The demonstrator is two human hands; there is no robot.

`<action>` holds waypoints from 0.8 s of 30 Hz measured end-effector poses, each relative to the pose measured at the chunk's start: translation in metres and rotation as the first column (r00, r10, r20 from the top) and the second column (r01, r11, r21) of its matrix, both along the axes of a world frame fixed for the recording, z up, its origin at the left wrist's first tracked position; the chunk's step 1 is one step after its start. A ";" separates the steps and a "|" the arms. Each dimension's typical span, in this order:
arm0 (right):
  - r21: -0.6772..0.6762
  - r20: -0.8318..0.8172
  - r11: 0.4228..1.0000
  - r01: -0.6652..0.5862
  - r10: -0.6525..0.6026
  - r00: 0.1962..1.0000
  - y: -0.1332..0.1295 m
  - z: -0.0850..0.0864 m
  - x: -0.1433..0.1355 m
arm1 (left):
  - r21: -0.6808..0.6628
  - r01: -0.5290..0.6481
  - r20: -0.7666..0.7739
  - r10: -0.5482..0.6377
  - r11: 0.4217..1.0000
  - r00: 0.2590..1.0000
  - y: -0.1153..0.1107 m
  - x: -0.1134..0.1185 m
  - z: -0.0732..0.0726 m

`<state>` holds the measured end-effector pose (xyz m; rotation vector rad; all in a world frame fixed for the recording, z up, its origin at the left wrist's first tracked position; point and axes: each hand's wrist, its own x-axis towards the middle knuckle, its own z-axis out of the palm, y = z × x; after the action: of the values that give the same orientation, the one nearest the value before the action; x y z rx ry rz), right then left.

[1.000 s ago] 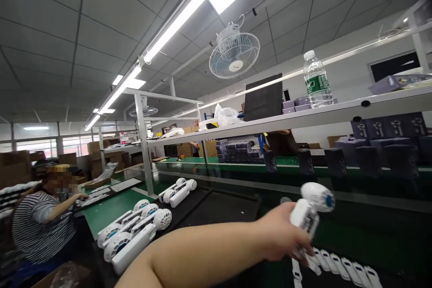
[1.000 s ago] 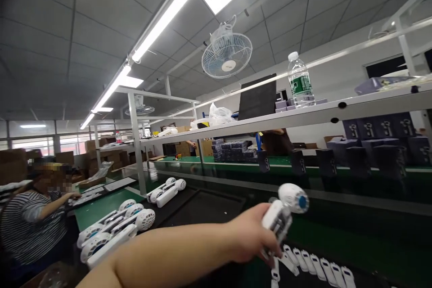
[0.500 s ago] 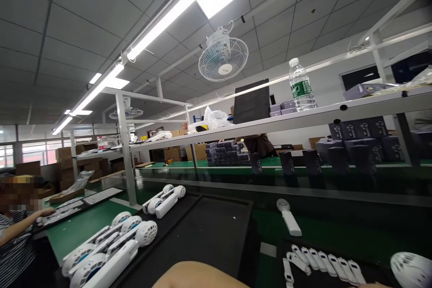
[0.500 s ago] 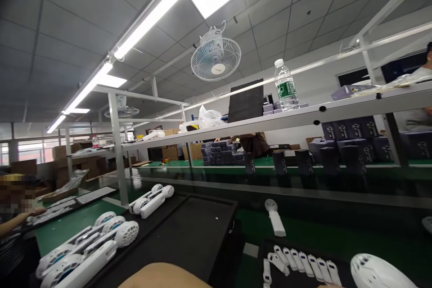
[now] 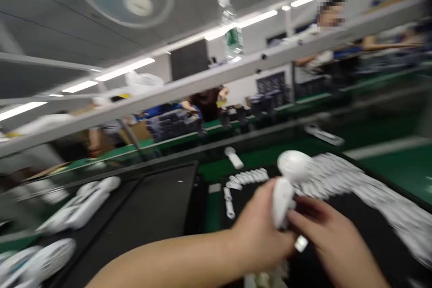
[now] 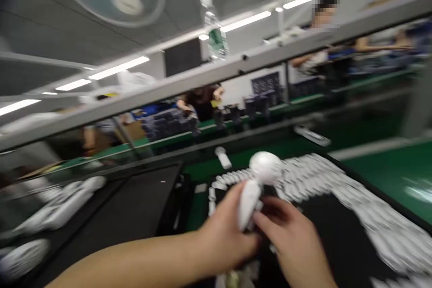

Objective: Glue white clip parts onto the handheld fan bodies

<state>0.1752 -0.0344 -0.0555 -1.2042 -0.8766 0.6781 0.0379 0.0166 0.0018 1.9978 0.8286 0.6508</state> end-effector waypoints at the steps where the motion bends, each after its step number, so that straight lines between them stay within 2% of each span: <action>1: -0.035 -0.132 0.999 -0.042 0.037 0.991 -0.001 0.002 0.001 | -0.004 -0.008 0.003 0.008 1.000 1.000 0.002 0.003 0.001; 4: -0.001 -0.374 0.998 -0.069 0.064 0.925 0.008 0.006 0.001 | 0.002 0.007 -0.015 -0.007 1.000 1.000 0.014 0.014 -0.001; 6: 0.033 -0.430 0.998 -0.051 0.060 0.901 0.015 0.007 0.000 | -0.006 0.038 -0.022 -0.038 0.999 0.999 0.019 0.017 -0.004; 8: 0.048 -0.417 0.998 -0.035 0.052 0.908 0.017 0.007 0.000 | -0.019 0.046 -0.019 -0.047 0.999 0.999 0.020 0.016 -0.005; 10: 0.049 -0.294 0.998 -0.039 0.052 0.954 0.013 0.005 0.003 | -0.063 0.026 0.009 -0.026 0.998 1.000 0.021 0.015 -0.004; 12: -0.011 -0.028 0.998 -0.064 0.064 0.998 0.004 -0.001 0.006 | -0.179 -0.008 0.059 0.018 0.984 0.998 0.024 0.015 -0.001; 13: -0.070 0.153 0.995 -0.077 0.087 0.984 -0.002 -0.007 0.008 | -0.253 -0.022 0.095 0.048 0.967 0.994 0.028 0.015 0.001; 14: -0.137 0.348 0.987 -0.085 0.128 0.929 -0.009 -0.014 0.008 | -0.327 -0.030 0.139 0.079 0.945 0.987 0.033 0.016 0.004; 15: -0.209 0.532 0.974 -0.084 0.185 0.826 -0.016 -0.023 0.008 | -0.390 -0.032 0.185 0.112 0.920 0.976 0.038 0.017 0.008; 16: -0.274 0.683 0.958 -0.081 0.253 0.685 -0.023 -0.033 0.007 | -0.439 -0.030 0.233 0.146 0.898 0.961 0.044 0.017 0.013; 18: -0.380 0.846 0.922 -0.071 0.377 0.378 -0.034 -0.056 0.004 | -0.497 -0.013 0.332 0.204 0.867 0.921 0.055 0.016 0.022; 19: -0.408 0.877 0.911 -0.064 0.411 0.251 -0.037 -0.067 0.004 | -0.514 -0.003 0.372 0.226 0.858 0.900 0.060 0.015 0.026; 20: -0.416 0.894 0.908 -0.058 0.419 0.159 -0.039 -0.075 0.005 | -0.525 0.001 0.404 0.248 0.851 0.880 0.064 0.014 0.029; 21: -0.397 0.910 0.916 -0.057 0.401 0.106 -0.039 -0.079 0.010 | -0.534 0.004 0.430 0.268 0.845 0.863 0.068 0.012 0.032; 22: -0.351 0.930 0.935 -0.057 0.355 0.093 -0.038 -0.079 0.017 | -0.541 0.005 0.450 0.284 0.841 0.847 0.070 0.010 0.033; 23: -0.278 0.952 0.959 -0.049 0.282 0.120 -0.037 -0.075 0.026 | -0.545 0.007 0.465 0.295 0.839 0.835 0.072 0.009 0.034; 24: -0.193 0.964 0.981 -0.029 0.195 0.180 -0.035 -0.066 0.036 | -0.547 0.011 0.478 0.302 0.837 0.824 0.073 0.008 0.035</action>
<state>0.2111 -0.0696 -0.1212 -1.7159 -2.0876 -0.0959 0.0457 0.0891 0.0366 1.1514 0.7098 0.9181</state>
